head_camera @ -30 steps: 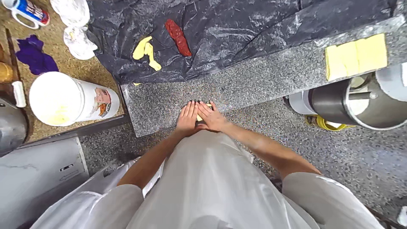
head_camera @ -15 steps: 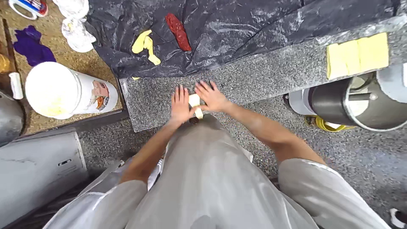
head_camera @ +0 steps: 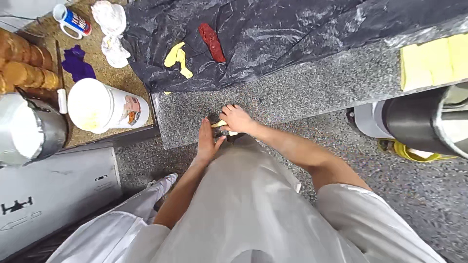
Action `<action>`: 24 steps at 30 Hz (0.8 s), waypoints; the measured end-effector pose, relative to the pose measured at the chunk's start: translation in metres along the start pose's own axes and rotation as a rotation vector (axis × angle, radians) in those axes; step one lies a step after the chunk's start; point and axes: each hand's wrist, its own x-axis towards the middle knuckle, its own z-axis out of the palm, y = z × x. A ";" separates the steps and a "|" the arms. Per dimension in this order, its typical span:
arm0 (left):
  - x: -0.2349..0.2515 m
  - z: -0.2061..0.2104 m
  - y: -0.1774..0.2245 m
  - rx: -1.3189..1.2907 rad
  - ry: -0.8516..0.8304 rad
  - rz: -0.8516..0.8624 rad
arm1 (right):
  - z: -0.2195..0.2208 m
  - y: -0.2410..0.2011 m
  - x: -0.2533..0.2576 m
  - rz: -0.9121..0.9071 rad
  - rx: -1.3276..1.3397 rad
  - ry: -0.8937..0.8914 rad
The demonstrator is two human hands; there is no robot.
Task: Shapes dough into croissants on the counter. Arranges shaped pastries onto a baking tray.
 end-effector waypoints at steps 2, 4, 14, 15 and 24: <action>0.000 0.003 0.001 -0.056 0.001 -0.065 | 0.002 -0.001 0.018 -0.014 0.010 -0.111; 0.000 0.011 0.004 -0.158 -0.035 -0.153 | -0.001 0.002 0.020 -0.049 0.021 -0.178; 0.063 0.002 0.049 -1.086 -0.831 -0.254 | -0.133 -0.004 -0.037 0.231 0.142 0.230; 0.070 0.000 0.046 -1.059 -0.960 -0.252 | -0.134 0.017 -0.037 0.372 0.096 0.216; 0.027 -0.089 -0.081 -0.741 -1.267 -0.291 | 0.028 -0.009 -0.034 0.883 -0.121 0.261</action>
